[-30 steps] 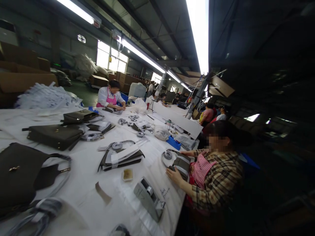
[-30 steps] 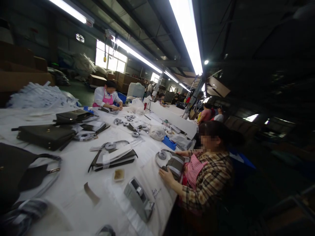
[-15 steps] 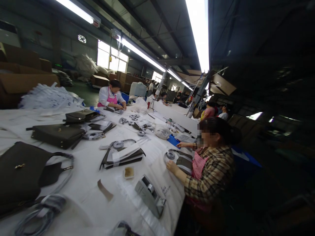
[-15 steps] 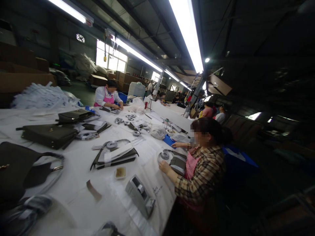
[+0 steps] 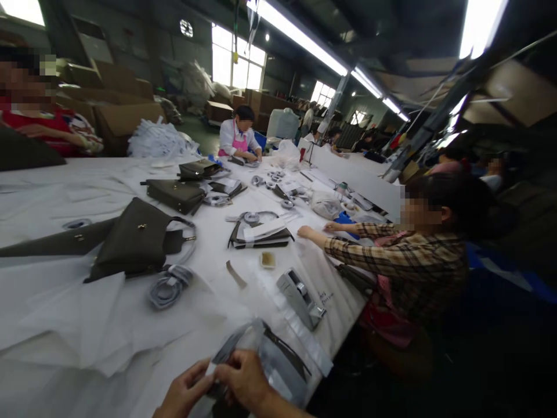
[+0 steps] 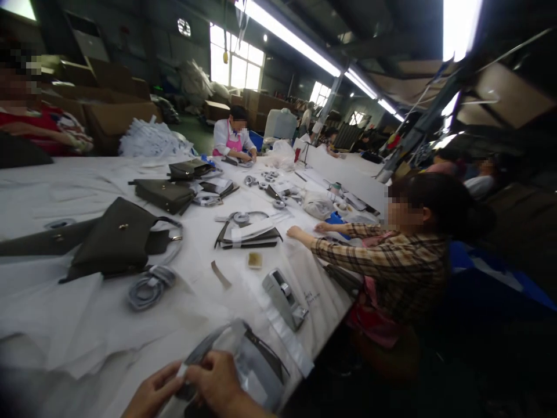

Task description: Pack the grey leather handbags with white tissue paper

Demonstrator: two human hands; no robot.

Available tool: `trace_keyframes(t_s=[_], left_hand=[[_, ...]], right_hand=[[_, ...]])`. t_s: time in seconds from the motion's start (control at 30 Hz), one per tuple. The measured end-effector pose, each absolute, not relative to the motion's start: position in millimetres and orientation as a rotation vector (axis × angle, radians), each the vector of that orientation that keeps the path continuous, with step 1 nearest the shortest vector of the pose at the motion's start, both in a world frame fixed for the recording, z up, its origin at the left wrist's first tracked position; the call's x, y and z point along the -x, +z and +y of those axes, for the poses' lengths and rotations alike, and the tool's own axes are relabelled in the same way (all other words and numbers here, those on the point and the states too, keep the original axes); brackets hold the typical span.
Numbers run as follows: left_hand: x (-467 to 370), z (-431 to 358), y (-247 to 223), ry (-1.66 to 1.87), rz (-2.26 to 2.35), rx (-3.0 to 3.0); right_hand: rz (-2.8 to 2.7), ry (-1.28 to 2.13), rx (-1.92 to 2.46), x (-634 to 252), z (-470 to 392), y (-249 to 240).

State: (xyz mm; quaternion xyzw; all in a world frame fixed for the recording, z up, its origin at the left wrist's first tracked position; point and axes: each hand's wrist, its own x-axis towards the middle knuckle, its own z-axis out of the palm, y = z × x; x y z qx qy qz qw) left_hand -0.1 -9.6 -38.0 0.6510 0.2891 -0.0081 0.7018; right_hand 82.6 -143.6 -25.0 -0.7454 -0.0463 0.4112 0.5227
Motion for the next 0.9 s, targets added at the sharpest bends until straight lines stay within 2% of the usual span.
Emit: trace_keyframes(t_s=[0.1, 0.17, 0.23, 0.3, 0.37, 0.5, 0.67, 0.9], left_hand=[[-0.9, -6.2, -40.4, -0.075, 0.649, -1.304], [1.6, -4.7, -36.5, -0.052, 0.682, -1.275], [4.9, -3.8, -32.7, -0.024, 0.727, -1.257], [7.2, -3.0, -32.2, -0.002, 0.77, -1.248], [7.3, -2.3, -35.2, -0.007, 0.791, -1.242], [4.2, -1.1, -42.9, -0.07, 0.778, -1.215], [4.0, -4.3, -38.1, -0.042, 0.866, -1.227], [0.4, -8.1, -25.2, -0.08, 0.835, -1.206]], right_hand=[[-0.232, 0.991, 1.851, -97.5, -160.0, -19.9], [-0.419, 0.749, 1.946, -120.2, -185.3, -8.0], [-0.48, 0.361, 2.05, -153.9, -220.6, 6.9], [-0.266, 0.129, 2.168, -195.5, -261.5, 20.8], [-0.116, 0.059, 2.221, -237.5, -301.5, 30.2], [0.04, 0.299, 2.252, -292.4, -356.4, 29.7], [0.077, 0.728, 2.09, -302.0, -370.3, 6.2], [0.129, 0.794, 1.984, -308.9, -365.7, -12.7]])
